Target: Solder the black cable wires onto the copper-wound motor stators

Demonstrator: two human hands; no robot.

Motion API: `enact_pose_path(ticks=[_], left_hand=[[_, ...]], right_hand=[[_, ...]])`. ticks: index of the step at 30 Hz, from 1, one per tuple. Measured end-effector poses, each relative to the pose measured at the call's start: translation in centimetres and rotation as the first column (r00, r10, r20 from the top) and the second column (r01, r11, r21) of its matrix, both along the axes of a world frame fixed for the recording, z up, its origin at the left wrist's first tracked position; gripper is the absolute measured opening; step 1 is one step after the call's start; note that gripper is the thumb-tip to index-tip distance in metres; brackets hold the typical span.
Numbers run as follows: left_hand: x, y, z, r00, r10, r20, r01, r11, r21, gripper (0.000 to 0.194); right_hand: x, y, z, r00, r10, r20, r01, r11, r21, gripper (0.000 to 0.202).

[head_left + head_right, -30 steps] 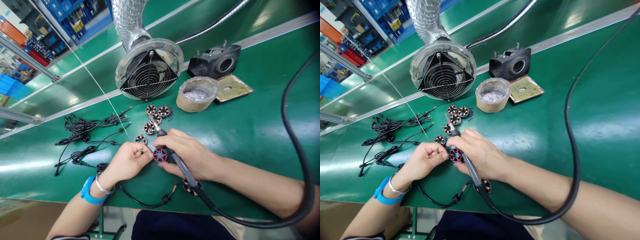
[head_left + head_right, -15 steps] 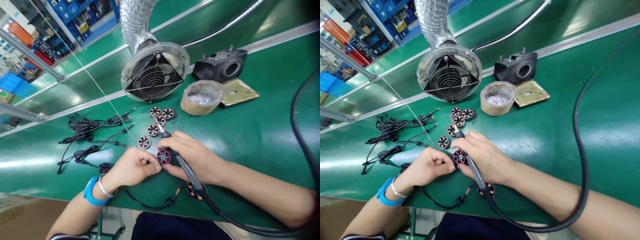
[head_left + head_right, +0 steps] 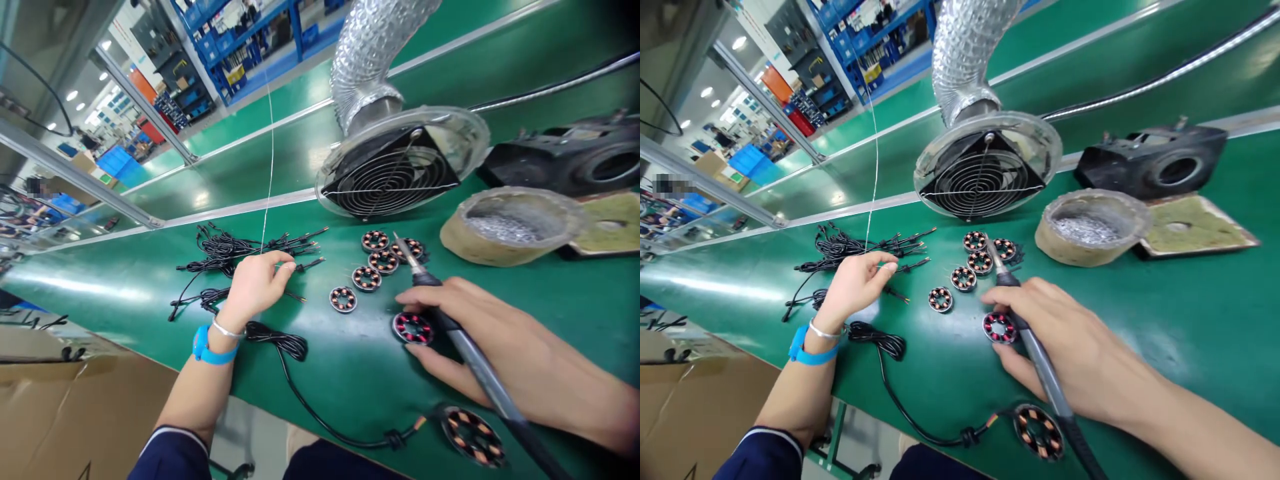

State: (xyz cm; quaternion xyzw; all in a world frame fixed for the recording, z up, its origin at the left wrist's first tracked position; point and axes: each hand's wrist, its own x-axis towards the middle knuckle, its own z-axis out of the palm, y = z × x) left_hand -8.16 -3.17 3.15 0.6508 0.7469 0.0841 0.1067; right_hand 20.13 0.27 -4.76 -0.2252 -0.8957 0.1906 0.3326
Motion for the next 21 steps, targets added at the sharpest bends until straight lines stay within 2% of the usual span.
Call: enact_pose_path(ticks=[2,4,8,10,14,16,19,21], left_hand=[[-0.6,0.6,-0.8,0.996,-0.024,-0.081,0.021,0.999,-0.042,0.029],[-0.9,0.7,-1.0,0.993,-0.052,-0.102,0.046,0.997,-0.061,0.027],[-0.8,-0.2,0.3,0.992,-0.123,0.028,0.125,0.989,-0.079,0.03],[-0.5,-0.5,0.5,0.99,-0.138,0.035,0.14,0.988,-0.067,0.03],[0.2,0.2,-0.8,0.98,-0.127,-0.153,0.12,0.991,-0.054,0.031],[0.5,0.5,-1.1,0.976,-0.132,-0.175,0.122,0.99,-0.068,0.025],[1.6,-0.3,-0.4,0.989,-0.145,-0.03,0.143,0.988,-0.064,0.023],[2.9,-1.4,0.3,0.982,-0.159,0.1,0.163,0.986,-0.032,0.025]], right_hand=[[0.2,0.1,0.2,1.0,-0.007,0.015,0.007,1.0,0.005,0.034],[0.3,0.1,0.4,1.0,-0.011,0.027,0.011,1.0,-0.011,0.034],[0.3,0.0,0.5,0.998,-0.013,0.063,0.016,0.999,-0.047,0.037],[0.4,0.1,0.6,0.996,-0.014,0.083,0.018,0.999,-0.051,0.037],[0.6,0.1,0.8,0.996,-0.006,0.09,0.01,0.999,-0.033,0.038],[0.6,0.0,1.1,0.998,0.005,0.07,-0.003,1.0,-0.021,0.039],[0.1,-0.7,1.8,0.999,-0.026,-0.047,0.024,0.999,-0.043,0.037],[-0.6,-1.4,2.4,0.977,-0.118,-0.178,0.089,0.983,-0.162,0.034]])
